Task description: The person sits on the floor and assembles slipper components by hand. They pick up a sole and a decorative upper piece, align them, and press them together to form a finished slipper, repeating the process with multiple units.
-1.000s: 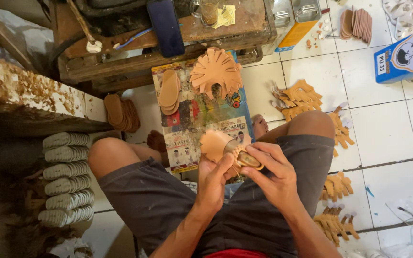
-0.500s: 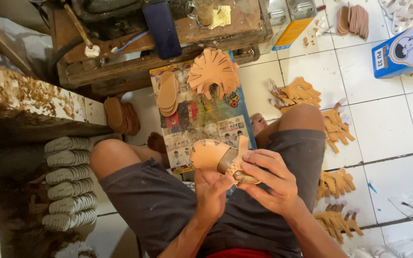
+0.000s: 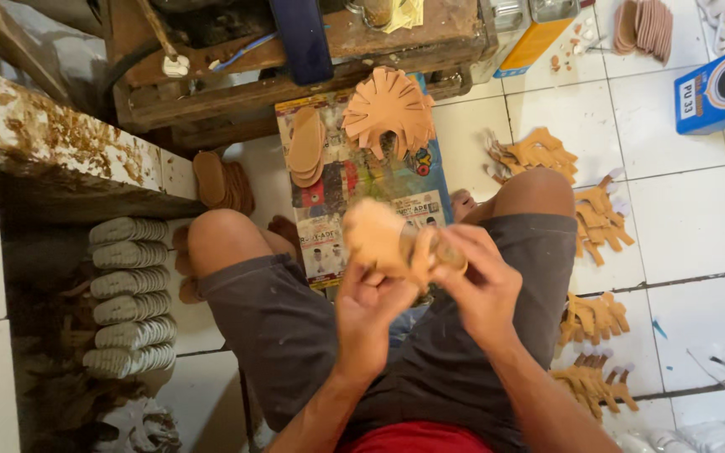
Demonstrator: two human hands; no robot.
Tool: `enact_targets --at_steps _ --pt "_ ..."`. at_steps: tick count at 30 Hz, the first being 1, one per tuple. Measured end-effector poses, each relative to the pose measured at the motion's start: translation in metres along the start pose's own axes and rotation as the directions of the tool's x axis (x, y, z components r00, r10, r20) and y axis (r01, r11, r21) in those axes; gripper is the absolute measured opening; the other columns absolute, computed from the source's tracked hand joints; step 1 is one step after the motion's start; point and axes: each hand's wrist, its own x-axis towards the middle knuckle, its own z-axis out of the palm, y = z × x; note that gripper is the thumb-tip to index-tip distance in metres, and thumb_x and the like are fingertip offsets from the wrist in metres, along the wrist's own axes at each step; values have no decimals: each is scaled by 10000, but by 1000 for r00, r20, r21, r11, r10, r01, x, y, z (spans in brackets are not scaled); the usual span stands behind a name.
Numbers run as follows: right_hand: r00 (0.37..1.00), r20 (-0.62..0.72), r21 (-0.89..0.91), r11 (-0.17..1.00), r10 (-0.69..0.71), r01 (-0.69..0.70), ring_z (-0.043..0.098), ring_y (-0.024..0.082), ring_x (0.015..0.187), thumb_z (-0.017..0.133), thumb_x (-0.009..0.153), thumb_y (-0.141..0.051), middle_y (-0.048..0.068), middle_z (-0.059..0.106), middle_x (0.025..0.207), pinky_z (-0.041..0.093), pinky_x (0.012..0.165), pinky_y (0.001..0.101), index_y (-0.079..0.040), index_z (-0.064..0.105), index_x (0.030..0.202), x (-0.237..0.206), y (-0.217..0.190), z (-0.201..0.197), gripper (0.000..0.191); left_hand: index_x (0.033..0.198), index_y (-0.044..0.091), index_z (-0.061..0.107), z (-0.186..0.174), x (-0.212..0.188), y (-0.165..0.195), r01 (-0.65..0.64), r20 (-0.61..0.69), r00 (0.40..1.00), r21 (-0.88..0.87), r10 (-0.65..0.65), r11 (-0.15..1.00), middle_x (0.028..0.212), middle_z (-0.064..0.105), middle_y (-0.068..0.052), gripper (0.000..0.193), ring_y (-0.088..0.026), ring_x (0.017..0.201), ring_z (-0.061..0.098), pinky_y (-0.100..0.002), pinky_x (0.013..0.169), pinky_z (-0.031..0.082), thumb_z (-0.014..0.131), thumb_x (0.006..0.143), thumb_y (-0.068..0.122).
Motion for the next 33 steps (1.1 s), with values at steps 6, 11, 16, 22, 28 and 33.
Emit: enact_targets --at_steps 6,11,16,22,28,33 --pt "882 -174 657 718 438 -227 655 189 1070 625 1015 -87 124 688 1228 535 937 321 56 654 1322 10 6 42 340 1225 15 518 14 17 -27 -121 -152 977 192 151 974 1100 636 -78 347 -134 998 628 -287 880 523 719 943 46" --pt "811 -214 649 700 544 -298 639 173 875 545 1124 -187 116 684 1061 530 756 322 17 632 1252 3 0 53 256 1226 68 447 25 15 -27 -32 -170 983 174 62 984 1081 620 -68 290 -115 970 609 -263 857 514 633 1005 93" --pt "869 -183 744 643 460 -183 657 184 956 540 1095 -204 109 670 1113 556 848 357 -29 561 1234 -2 -5 59 225 1233 16 500 28 18 -15 -73 -131 989 15 75 997 1122 636 -110 319 -146 1014 613 -294 898 507 676 967 40" --pt "906 -98 836 529 411 -149 646 211 1086 543 1071 -182 102 638 1198 540 947 406 -58 517 1192 -13 2 65 175 1197 -8 549 15 25 -5 -145 -12 989 -3 145 989 1190 637 -121 339 -152 1111 621 -278 979 513 740 917 -31" --pt "938 78 413 845 337 -338 621 210 1114 630 1052 -115 116 657 1195 504 995 354 1 651 1209 -2 14 43 197 1126 -4 675 -11 33 48 -280 107 960 344 259 896 1267 656 -115 336 -172 1113 689 -309 975 583 845 838 36" --pt "954 209 -284 920 -216 270 599 266 1168 751 920 -83 141 616 1248 485 1007 365 4 625 1273 19 -16 39 385 1053 21 699 -69 30 122 -330 268 942 851 202 408 1003 756 -47 383 -72 923 686 -259 816 560 915 746 95"
